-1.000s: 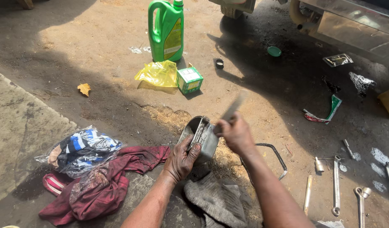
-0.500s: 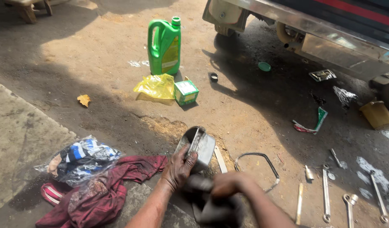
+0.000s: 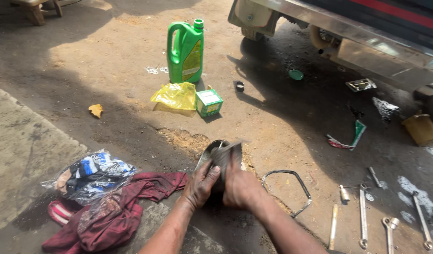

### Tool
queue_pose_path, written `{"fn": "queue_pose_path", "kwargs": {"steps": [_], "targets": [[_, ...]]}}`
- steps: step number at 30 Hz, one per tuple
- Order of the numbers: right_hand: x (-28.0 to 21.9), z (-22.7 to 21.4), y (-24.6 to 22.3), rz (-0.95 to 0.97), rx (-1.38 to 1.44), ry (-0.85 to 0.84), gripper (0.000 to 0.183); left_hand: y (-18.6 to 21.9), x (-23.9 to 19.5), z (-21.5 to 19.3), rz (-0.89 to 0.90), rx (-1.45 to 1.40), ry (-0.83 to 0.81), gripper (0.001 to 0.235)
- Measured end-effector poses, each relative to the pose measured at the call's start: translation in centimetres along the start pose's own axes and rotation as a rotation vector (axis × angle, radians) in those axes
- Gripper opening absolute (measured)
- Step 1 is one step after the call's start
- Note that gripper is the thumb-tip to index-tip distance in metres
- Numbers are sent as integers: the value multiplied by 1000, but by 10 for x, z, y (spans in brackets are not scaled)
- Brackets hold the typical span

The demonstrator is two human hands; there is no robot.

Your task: The person scrubs a metal part with a file and wipes it with a cloth. They repeat the scrubbing and wiping process multiple times, then open a plastic bag containing a new part and place the cleaned part on top of it.

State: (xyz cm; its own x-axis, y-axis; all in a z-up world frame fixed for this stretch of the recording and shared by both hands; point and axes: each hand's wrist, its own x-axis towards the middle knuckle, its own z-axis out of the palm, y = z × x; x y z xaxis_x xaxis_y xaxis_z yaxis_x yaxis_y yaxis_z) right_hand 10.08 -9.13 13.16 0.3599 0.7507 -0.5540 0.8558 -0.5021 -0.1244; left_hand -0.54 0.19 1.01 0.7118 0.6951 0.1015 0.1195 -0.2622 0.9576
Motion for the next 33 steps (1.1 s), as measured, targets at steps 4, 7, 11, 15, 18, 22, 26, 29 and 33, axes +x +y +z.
{"fn": "queue_pose_path", "kwargs": {"steps": [4, 7, 11, 15, 18, 22, 26, 29, 33], "targets": [[-38, 12, 13, -313, 9, 128, 105, -13, -6, 2, -80, -147, -78, 64], [-30, 26, 34, -453, -309, -55, 90, -17, 0, 0, -35, -169, -104, 68], [-13, 73, 78, -862, 131, 67, 39, -15, 2, 1, -142, -322, -161, 73], [27, 49, 105, -333, 287, 125, 32, -18, 9, 1, -97, -195, -98, 75], [4, 14, 105, -59, 1234, 375, 44, -18, 4, 2, -12, -221, -96, 72], [-3, 38, 50, -498, 201, 836, 91, -47, 6, 12, -98, -309, -124, 57], [-3, 13, 28, -153, -217, 40, 85, -60, 13, 10, 18, -352, -183, 42], [2, -5, 19, -37, -256, 123, 69, -37, 14, 7, 178, 77, -66, 43], [4, 18, 19, -307, -70, 491, 90, -10, 9, 0, -62, -25, -101, 44]]}}
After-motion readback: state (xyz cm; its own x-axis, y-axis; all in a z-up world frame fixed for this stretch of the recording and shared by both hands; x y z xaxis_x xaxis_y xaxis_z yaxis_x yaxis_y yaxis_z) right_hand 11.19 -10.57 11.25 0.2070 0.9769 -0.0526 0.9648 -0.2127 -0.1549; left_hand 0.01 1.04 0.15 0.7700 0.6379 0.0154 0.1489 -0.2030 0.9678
